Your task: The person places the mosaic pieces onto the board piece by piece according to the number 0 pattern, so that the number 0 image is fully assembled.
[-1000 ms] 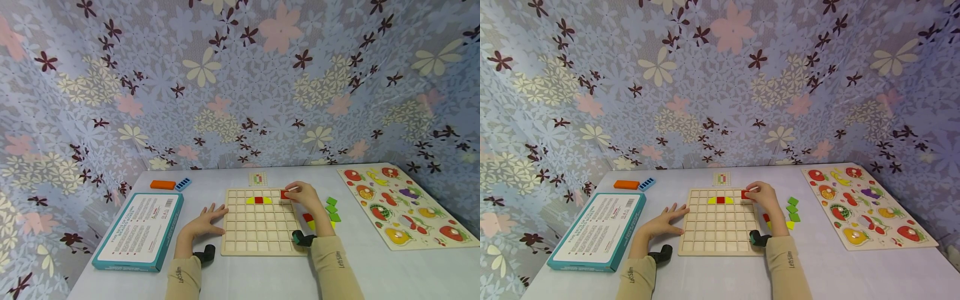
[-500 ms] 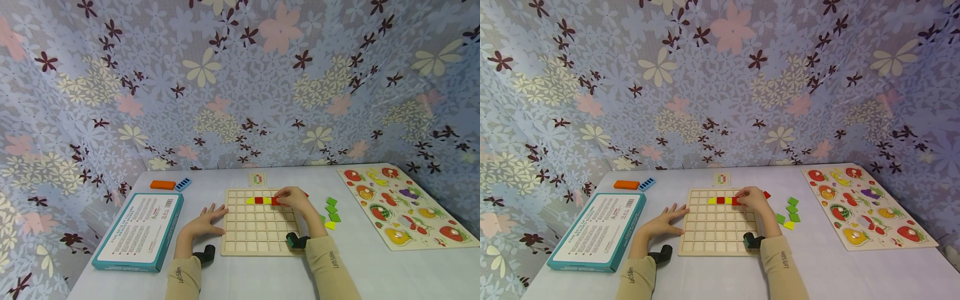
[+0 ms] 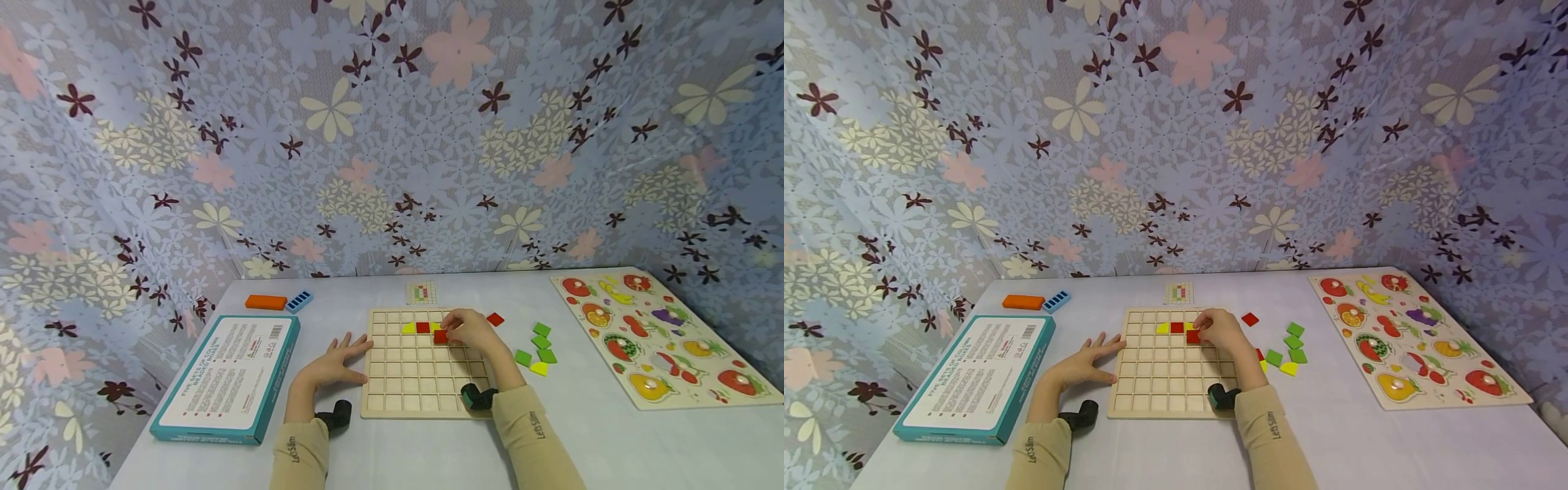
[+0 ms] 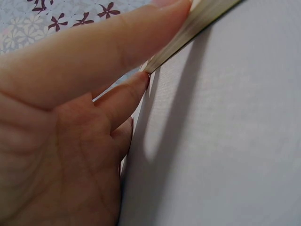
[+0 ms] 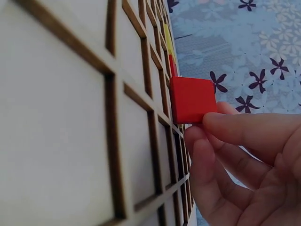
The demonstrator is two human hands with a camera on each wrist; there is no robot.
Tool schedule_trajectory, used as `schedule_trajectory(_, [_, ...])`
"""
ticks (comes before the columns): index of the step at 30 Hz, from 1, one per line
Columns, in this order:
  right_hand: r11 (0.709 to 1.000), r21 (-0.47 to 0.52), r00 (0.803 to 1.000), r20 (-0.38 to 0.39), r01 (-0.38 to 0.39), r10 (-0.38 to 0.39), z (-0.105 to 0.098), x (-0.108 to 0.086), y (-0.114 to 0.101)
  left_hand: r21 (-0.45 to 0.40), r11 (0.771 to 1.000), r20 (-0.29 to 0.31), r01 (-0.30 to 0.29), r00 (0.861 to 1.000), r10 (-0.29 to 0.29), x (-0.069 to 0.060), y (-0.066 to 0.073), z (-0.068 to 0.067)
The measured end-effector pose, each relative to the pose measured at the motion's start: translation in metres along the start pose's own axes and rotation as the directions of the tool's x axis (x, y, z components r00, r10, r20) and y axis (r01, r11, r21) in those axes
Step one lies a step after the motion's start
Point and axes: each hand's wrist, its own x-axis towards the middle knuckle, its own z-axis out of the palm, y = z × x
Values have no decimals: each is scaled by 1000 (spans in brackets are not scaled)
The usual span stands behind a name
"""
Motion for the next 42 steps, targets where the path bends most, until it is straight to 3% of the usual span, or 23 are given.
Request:
schedule_trajectory(13, [999, -39, 999, 13, -33, 34, 0, 1, 0, -11, 1000, 8, 2, 1000, -2, 0, 1, -1])
schedule_trajectory(21, [998, -65, 998, 68, 22, -17, -2, 1, 7, 4, 1000, 8, -13, 1000, 13, 2, -1, 0])
schedule_trajectory(27, [996, -88, 998, 49, -27, 31, 0, -3, 1, -1, 1000, 6, -18, 1000, 18, 1, -1, 0])
schedule_trajectory(42, [998, -62, 1000, 16, -20, 21, -8, -2, 5, -1, 1000, 5, 4, 1000, -4, 0, -2, 0])
